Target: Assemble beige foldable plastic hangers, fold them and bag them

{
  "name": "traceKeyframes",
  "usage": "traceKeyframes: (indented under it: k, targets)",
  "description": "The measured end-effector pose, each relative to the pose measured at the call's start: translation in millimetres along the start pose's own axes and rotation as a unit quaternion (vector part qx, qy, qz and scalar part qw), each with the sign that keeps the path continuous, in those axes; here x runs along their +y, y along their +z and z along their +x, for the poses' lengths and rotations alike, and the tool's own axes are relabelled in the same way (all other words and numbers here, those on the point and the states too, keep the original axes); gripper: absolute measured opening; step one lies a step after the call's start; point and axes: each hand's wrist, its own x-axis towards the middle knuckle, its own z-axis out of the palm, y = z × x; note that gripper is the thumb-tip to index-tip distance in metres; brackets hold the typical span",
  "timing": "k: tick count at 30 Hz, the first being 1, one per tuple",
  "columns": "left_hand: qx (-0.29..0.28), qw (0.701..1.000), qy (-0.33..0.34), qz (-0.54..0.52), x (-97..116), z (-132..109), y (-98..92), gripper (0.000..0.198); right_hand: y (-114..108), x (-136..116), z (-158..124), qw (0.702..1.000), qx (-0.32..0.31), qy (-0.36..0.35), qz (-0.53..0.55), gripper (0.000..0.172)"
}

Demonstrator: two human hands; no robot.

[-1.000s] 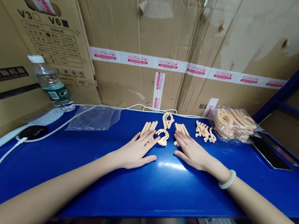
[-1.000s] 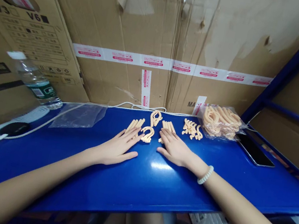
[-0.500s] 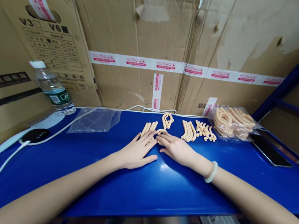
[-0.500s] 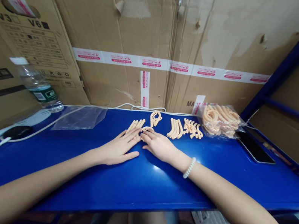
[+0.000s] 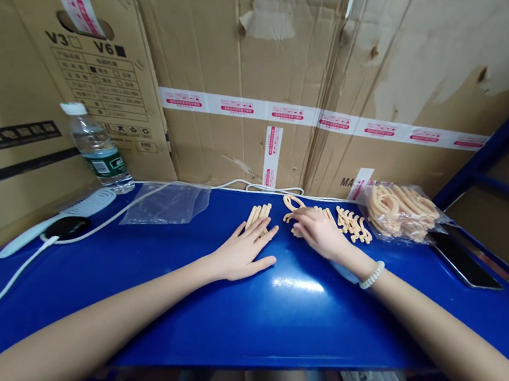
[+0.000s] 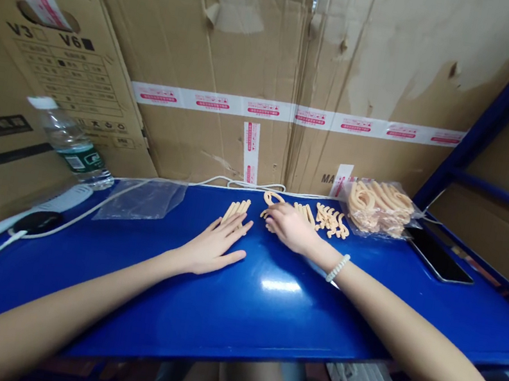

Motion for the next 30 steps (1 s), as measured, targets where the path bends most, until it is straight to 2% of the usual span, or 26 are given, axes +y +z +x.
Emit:
traceKeyframes:
  k: [2,3,6,9,12,14,17,21,25,27,30]
  targets:
    - [0.01,1.0,-0.001,-0.011,0,-1,-1.4,0.071,-13,7,17,0.994,0.0,0.108,-0.029,0.037]
    - [0.019,1.0,0.001,-0.013,1,-2,-2.3,0.071,-18,12,27,0.982,-0.022,0.182,-0.049,0.039]
    - [0.062,0.998,0.031,-0.001,3,-6,-5.8,0.07,-21,26,59,0.956,-0.09,0.271,-0.065,0.052]
    - [0.102,0.991,0.082,0.02,7,-10,-9.5,0.066,-7,35,83,0.938,-0.143,0.31,-0.065,0.062]
    - [0.114,0.986,0.116,0.031,10,-12,-11.2,0.062,9,39,96,0.928,-0.179,0.323,-0.05,0.066]
    - [0.118,0.984,0.13,0.033,11,-12,-10.8,0.06,14,40,100,0.926,-0.187,0.326,-0.039,0.065]
    - [0.145,0.978,0.149,0.028,10,-12,-9.7,0.057,8,40,102,0.929,-0.168,0.328,-0.033,0.068]
    - [0.225,0.961,0.156,-0.034,10,-13,-11.9,0.051,-18,31,91,0.948,-0.108,0.299,-0.031,0.07]
    - [0.326,0.924,0.058,-0.19,14,-12,-17.2,0.044,-49,10,49,0.973,-0.084,0.214,-0.016,0.066]
    - [0.327,0.907,-0.001,-0.266,19,-10,-18.9,0.043,-60,-5,22,0.991,-0.083,0.103,0.039,0.064]
    - [0.258,0.896,-0.048,-0.358,28,-8,-18.9,0.046,-66,-28,-12,0.989,-0.099,-0.007,0.111,0.051]
